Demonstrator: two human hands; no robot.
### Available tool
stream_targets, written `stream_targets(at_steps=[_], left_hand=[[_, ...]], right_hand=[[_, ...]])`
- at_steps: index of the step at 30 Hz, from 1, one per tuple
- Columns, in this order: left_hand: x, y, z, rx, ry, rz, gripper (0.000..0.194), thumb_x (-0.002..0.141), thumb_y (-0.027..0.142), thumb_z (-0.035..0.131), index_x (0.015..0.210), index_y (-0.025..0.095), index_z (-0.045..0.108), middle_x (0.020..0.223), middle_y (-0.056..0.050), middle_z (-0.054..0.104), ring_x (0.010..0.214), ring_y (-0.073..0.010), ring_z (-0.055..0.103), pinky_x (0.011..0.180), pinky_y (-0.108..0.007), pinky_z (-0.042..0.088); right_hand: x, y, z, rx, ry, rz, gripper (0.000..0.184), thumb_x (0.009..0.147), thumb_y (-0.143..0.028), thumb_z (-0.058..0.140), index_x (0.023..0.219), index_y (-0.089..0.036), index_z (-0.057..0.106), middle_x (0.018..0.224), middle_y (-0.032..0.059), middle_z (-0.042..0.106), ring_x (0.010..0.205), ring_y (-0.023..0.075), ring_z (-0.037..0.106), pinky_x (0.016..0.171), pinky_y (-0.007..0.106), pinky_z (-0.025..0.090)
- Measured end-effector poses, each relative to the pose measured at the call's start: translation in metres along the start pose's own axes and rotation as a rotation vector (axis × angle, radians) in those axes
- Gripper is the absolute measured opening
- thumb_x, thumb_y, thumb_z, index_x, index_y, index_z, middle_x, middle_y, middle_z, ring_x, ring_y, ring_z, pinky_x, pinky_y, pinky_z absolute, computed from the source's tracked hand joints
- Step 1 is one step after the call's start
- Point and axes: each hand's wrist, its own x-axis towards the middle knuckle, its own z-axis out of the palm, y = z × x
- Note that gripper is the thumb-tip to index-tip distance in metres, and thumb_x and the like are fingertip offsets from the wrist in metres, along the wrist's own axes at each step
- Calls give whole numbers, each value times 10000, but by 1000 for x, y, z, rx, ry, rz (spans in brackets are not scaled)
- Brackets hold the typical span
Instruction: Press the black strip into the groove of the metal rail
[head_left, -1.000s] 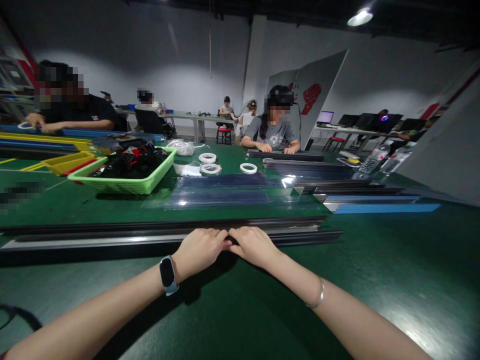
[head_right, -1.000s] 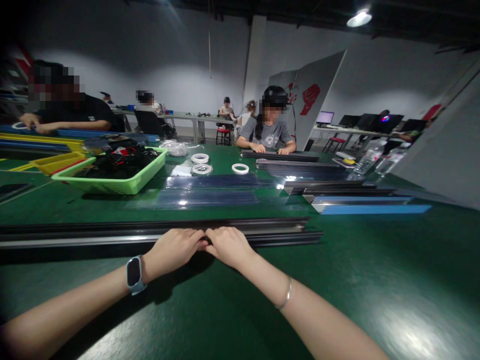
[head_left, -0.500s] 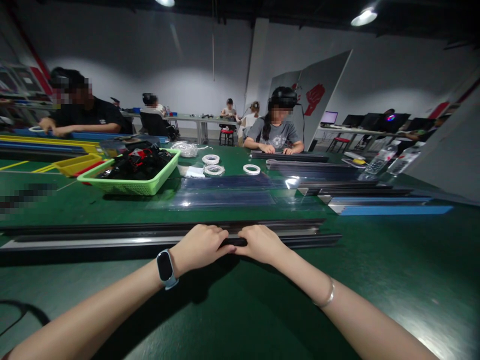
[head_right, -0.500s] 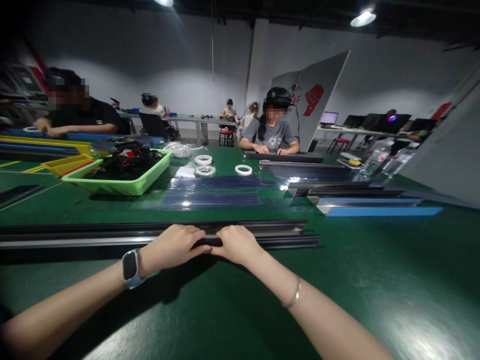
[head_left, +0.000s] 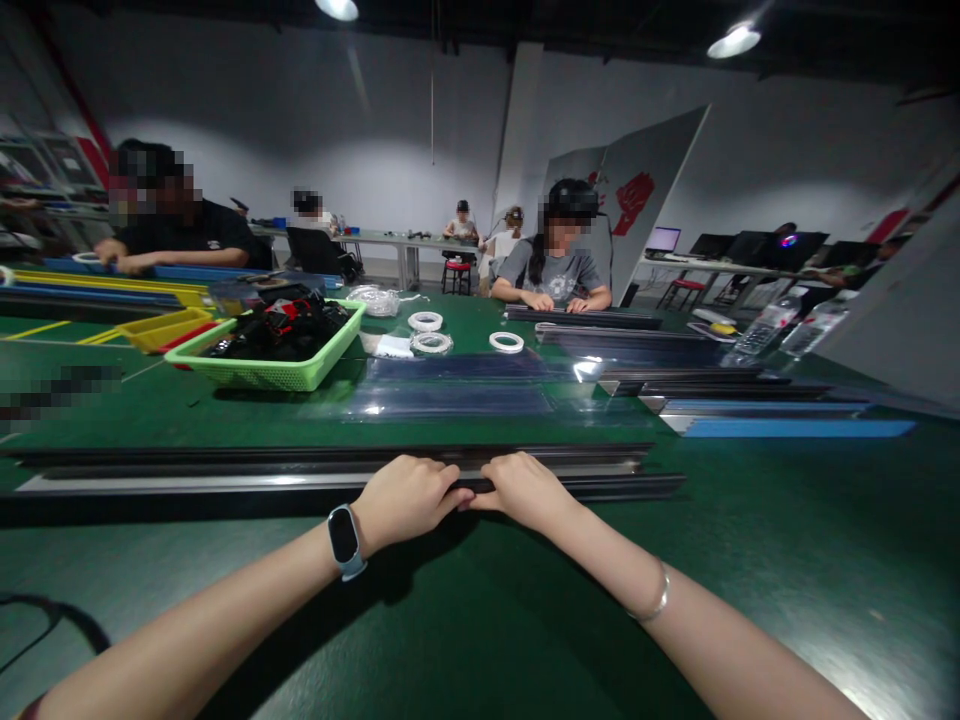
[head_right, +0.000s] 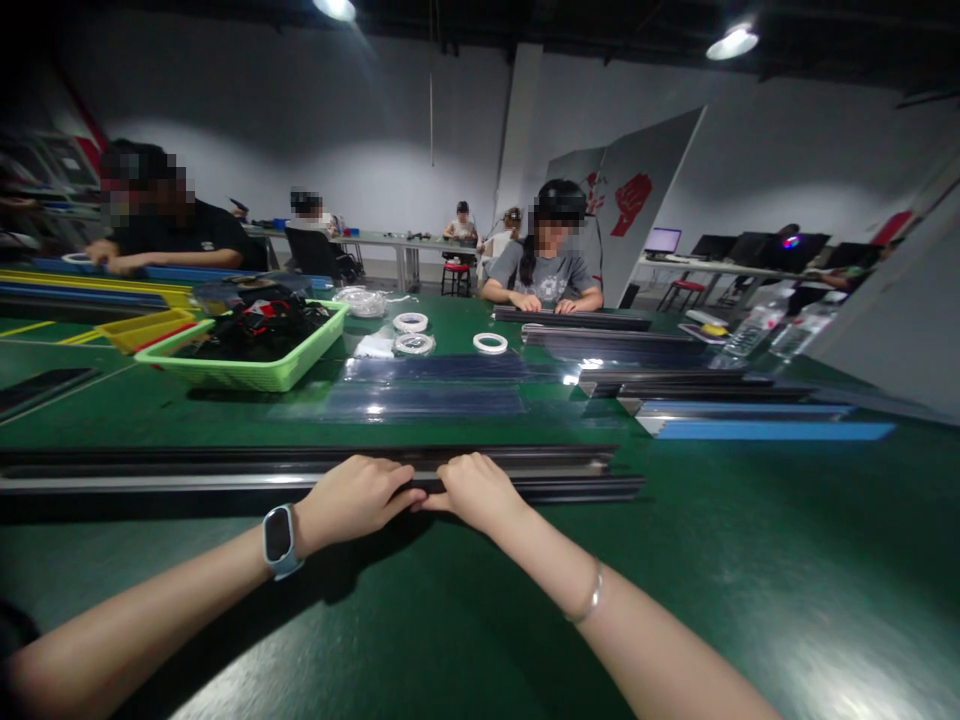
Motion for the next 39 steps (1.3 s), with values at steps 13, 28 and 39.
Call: stream_targets(at_steps=[13, 28, 39], left_hand=[[0, 0, 1, -1, 12, -5, 320, 926, 388, 368, 780, 175, 557, 719, -46, 642, 682, -196, 631, 612, -290, 442], [0, 1, 3, 1, 14, -9, 312, 924, 379, 374, 775, 171, 552, 703, -51, 631, 674, -196, 627, 608, -287, 446], [0, 1, 2, 19, 12, -1, 313, 925, 384, 371, 782, 171, 550, 723, -44, 637, 674, -191, 625, 606, -280, 442]], right_hand=[[-3, -1, 5, -49, 49, 0, 469, 806, -585, 496, 784, -145, 654, 769, 92, 678, 748, 234, 645, 681, 298, 442], [-4, -2, 7, -55, 118, -3, 406, 795, -547, 542, 777, -153, 639, 763, 73, 675, 734, 229, 646, 646, 284, 448], [-5, -2, 9, -59, 114, 12, 419, 788, -559, 544, 779, -149, 633, 755, 78, 666, 736, 225, 641, 651, 279, 449]])
